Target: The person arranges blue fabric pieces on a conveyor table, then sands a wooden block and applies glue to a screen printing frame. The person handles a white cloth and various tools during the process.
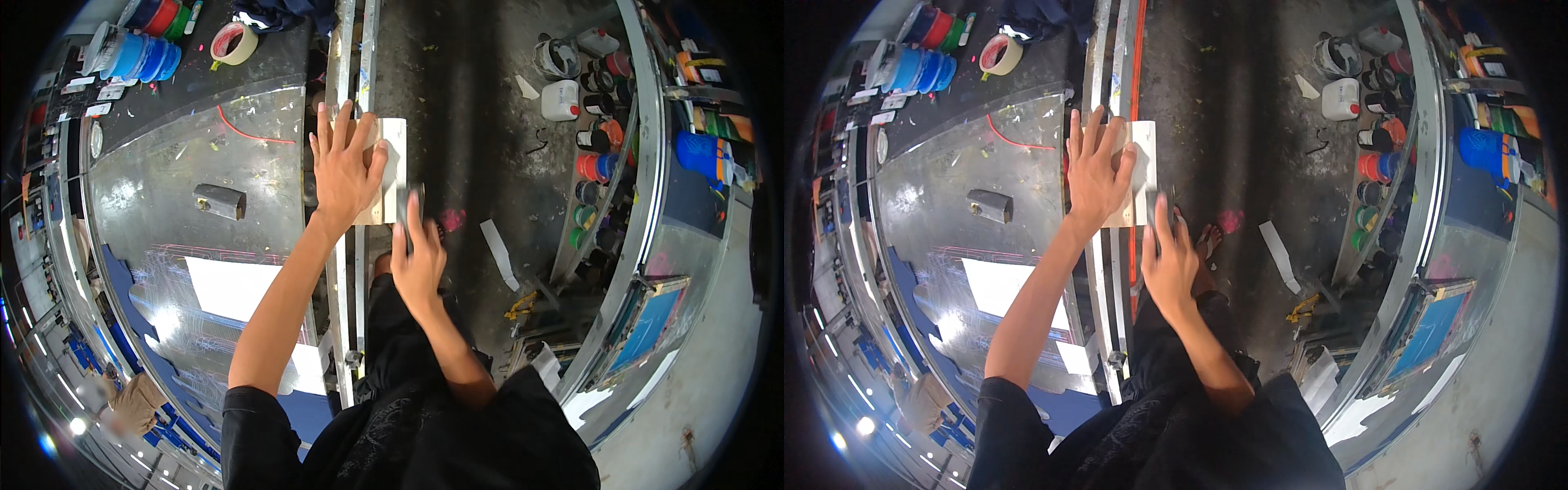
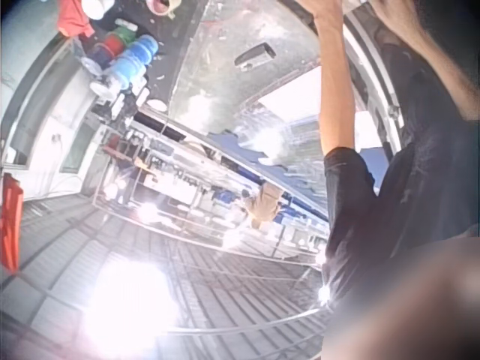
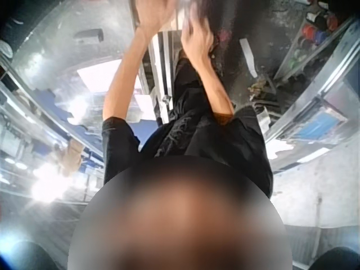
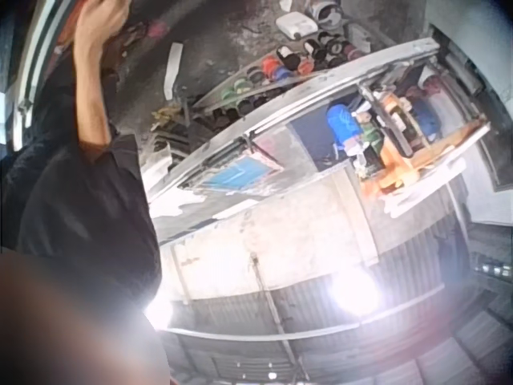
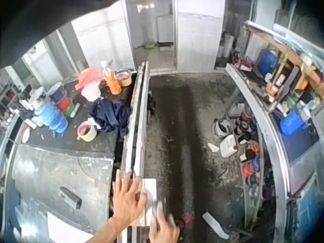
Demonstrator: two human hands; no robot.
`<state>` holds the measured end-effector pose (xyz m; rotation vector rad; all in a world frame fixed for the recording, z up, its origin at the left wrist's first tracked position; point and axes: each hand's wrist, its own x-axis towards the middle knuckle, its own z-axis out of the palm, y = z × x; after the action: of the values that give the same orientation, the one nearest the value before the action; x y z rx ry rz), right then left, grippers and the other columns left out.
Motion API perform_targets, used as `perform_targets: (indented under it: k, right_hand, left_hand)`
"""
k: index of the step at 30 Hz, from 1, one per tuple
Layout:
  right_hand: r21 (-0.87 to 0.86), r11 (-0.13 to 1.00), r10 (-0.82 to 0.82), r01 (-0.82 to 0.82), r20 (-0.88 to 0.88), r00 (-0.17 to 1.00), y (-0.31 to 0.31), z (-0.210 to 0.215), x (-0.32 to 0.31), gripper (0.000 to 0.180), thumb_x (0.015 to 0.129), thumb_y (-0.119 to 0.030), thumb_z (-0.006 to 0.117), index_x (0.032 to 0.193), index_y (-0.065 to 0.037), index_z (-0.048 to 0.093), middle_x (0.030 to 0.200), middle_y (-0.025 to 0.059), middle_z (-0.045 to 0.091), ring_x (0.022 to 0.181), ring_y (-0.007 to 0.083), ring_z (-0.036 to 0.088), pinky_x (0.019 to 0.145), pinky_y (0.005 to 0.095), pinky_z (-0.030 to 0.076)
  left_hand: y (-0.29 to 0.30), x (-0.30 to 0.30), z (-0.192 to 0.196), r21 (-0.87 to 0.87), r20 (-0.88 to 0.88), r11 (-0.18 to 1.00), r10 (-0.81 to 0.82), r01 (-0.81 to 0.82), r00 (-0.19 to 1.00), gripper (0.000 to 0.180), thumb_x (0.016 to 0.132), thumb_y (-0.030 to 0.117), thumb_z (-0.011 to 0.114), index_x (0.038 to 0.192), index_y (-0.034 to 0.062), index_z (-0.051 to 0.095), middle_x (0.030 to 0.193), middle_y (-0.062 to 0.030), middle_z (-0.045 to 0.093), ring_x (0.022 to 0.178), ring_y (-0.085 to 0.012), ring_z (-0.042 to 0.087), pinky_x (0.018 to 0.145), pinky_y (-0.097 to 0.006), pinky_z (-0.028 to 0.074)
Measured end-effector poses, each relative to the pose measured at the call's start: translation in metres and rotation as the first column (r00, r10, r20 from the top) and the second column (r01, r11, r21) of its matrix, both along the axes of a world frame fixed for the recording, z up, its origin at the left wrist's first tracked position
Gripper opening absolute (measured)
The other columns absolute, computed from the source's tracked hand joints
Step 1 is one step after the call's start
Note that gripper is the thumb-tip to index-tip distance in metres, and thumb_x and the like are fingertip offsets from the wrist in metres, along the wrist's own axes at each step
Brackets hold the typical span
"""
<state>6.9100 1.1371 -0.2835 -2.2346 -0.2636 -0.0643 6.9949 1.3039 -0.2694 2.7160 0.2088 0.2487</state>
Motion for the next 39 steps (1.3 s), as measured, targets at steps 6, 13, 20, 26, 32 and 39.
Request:
perform_targets:
  k: [6, 13, 20, 26, 32, 39]
  right_hand:
    - [0.000, 0.996, -0.088, 0.088, 0.031, 0.996, 0.043, 0.013, 0.140, 0.049, 0.098, -0.022, 0.058, 0.144, -0.010, 0.052, 0.091, 0.0265, 0.065, 0.076, 0.0457, 0.065, 0.067, 0.0511, 0.053]
    - [0.041, 0.997, -0.072, 0.071, 0.024, 0.997, 0.013, 0.014, 0.031, 0.050, 0.098, -0.019, 0.059, 0.146, -0.009, 0.052, 0.102, 0.0231, 0.067, 0.085, 0.0409, 0.068, 0.073, 0.0463, 0.055]
    - [-0.020, 0.994, -0.104, 0.104, 0.021, 0.994, 0.041, 0.018, 0.144, 0.050, 0.100, -0.026, 0.055, 0.148, -0.014, 0.049, 0.092, 0.0235, 0.064, 0.080, 0.0432, 0.066, 0.064, 0.0509, 0.052]
    - [0.113, 0.993, -0.031, 0.038, -0.058, 0.998, 0.001, 0.023, 0.038, 0.051, 0.099, -0.026, 0.055, 0.148, -0.013, 0.047, 0.106, 0.0243, 0.064, 0.088, 0.0440, 0.066, 0.072, 0.0497, 0.053]
    - [-0.145, 0.970, -0.238, 0.193, -0.436, 0.868, -0.178, -0.024, -0.114, 0.048, 0.095, -0.023, 0.056, 0.139, -0.005, 0.056, 0.117, 0.0236, 0.066, 0.099, 0.0439, 0.066, 0.086, 0.0492, 0.051]
    - [-0.504, 0.753, -0.566, 0.422, -0.170, 0.807, -0.417, -0.039, -0.063, 0.055, 0.096, -0.035, 0.056, 0.140, -0.001, 0.055, 0.124, 0.0271, 0.065, 0.112, 0.0459, 0.062, 0.094, 0.0497, 0.050]
  left_hand:
    - [-0.003, 0.005, 0.006, -0.010, 0.019, 1.000, -0.016, 0.016, 1.000, 0.047, 0.095, 0.036, 0.055, 0.135, 0.0117, 0.057, 0.151, -0.0188, 0.042, 0.148, -0.0500, 0.020, 0.110, -0.073, 0.027]
    - [-0.003, 0.000, 0.012, 0.044, -0.026, 0.999, -0.002, 0.003, 1.000, 0.050, 0.098, 0.038, 0.053, 0.139, 0.0099, 0.054, 0.151, -0.0204, 0.043, 0.149, -0.0484, 0.021, 0.114, -0.066, 0.027]
    - [-0.011, 0.005, 0.025, 0.044, -0.064, 0.999, -0.005, 0.008, 0.998, 0.048, 0.096, 0.034, 0.054, 0.138, 0.0112, 0.054, 0.154, -0.0191, 0.039, 0.151, -0.0469, 0.016, 0.115, -0.066, 0.025]
    - [-0.009, -0.003, 0.018, 0.052, -0.048, 0.999, 0.011, -0.009, 0.999, 0.055, 0.097, 0.045, 0.050, 0.141, 0.0131, 0.052, 0.153, -0.0188, 0.038, 0.150, -0.0466, 0.017, 0.113, -0.067, 0.026]
    - [-0.013, -0.007, 0.023, 0.135, 0.023, 0.990, 0.041, -0.044, 0.999, 0.050, 0.095, 0.039, 0.056, 0.137, 0.0127, 0.055, 0.147, -0.0164, 0.046, 0.145, -0.0436, 0.029, 0.115, -0.057, 0.028]
    - [-0.012, -0.009, 0.028, 0.055, 0.048, 0.998, 0.032, -0.035, 0.998, 0.049, 0.093, 0.039, 0.056, 0.135, 0.0147, 0.055, 0.137, -0.0176, 0.049, 0.135, -0.0454, 0.037, 0.105, -0.056, 0.037]
